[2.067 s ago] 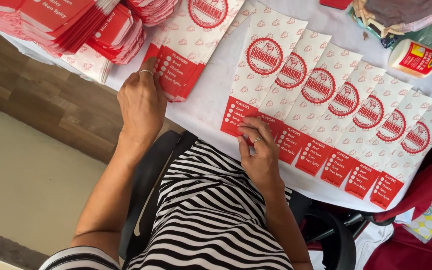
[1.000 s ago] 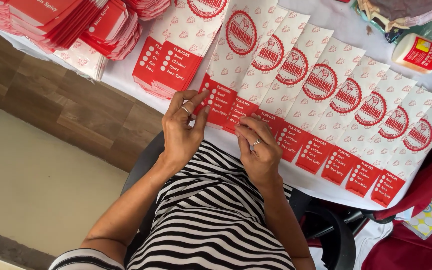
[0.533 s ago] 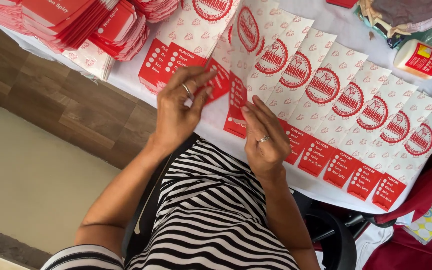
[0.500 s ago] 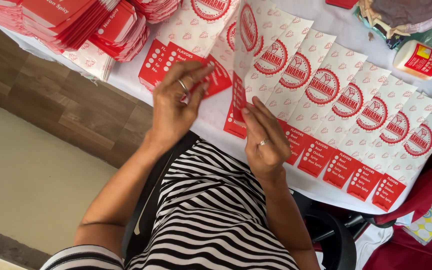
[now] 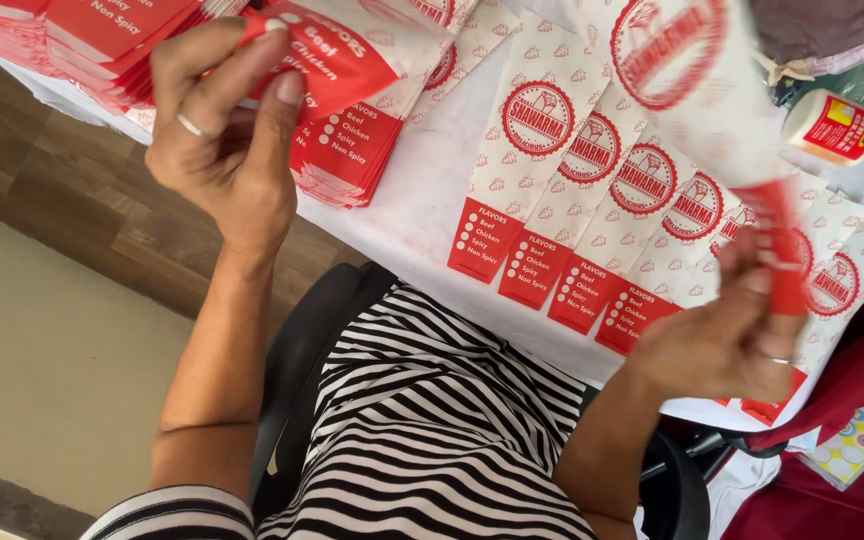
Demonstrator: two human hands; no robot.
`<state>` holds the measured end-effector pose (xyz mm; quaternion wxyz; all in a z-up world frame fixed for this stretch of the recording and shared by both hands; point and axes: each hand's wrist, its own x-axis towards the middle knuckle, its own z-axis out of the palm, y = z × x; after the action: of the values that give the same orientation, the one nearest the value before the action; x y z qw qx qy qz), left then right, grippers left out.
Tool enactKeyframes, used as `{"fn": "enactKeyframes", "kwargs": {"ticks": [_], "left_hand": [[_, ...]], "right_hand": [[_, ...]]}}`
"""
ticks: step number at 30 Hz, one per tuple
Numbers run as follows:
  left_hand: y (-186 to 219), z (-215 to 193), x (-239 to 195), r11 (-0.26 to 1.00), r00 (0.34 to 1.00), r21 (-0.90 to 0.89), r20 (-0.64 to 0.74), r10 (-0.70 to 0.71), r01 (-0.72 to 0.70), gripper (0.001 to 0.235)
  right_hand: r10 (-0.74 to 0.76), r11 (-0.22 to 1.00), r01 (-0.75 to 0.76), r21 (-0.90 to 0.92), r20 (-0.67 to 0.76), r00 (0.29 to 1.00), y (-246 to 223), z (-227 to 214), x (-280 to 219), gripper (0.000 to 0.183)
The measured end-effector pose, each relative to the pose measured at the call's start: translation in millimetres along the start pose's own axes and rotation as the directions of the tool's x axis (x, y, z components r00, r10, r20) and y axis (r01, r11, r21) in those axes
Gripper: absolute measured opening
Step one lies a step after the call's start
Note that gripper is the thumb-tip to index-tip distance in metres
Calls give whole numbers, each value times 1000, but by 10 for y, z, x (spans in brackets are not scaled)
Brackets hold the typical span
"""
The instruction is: Preparing paper bags by laying them out in rows, applying glue to the edges, and stacking them together.
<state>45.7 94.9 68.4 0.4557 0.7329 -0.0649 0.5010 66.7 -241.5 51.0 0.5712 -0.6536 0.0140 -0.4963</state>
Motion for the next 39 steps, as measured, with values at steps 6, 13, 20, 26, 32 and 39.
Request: {"fn": "enactKeyframes", "kwargs": {"ticks": [6, 13, 20, 26, 32, 39], "left_hand": [[-163, 1, -533, 970, 969, 6, 17, -245, 245, 22], [-123, -5, -779, 891, 932, 353, 115, -344, 285, 23], [-80, 138, -802, 751, 937, 656, 214, -275, 71, 23], [33, 102, -1067, 919, 903, 282, 404, 147, -275, 14], [38, 72, -1137, 984, 811, -59, 560, 171, -167, 15], [-28, 105, -1092, 986, 812, -91, 560, 165, -137, 11]], "right_hand": [[-296, 914, 405, 6, 692, 658, -78, 125, -553, 17], [-372, 873, 481, 80, 749, 549, -86, 383, -1029, 23], [-296, 895, 426, 130, 888, 352, -21, 367, -1227, 32], [-201, 951, 298, 82, 897, 394, -7, 198, -1054, 47], [-211, 920, 390, 27, 874, 438, 78, -50, -1164, 27], [-208, 904, 428, 1, 874, 438, 33, -32, -1203, 16]]}}
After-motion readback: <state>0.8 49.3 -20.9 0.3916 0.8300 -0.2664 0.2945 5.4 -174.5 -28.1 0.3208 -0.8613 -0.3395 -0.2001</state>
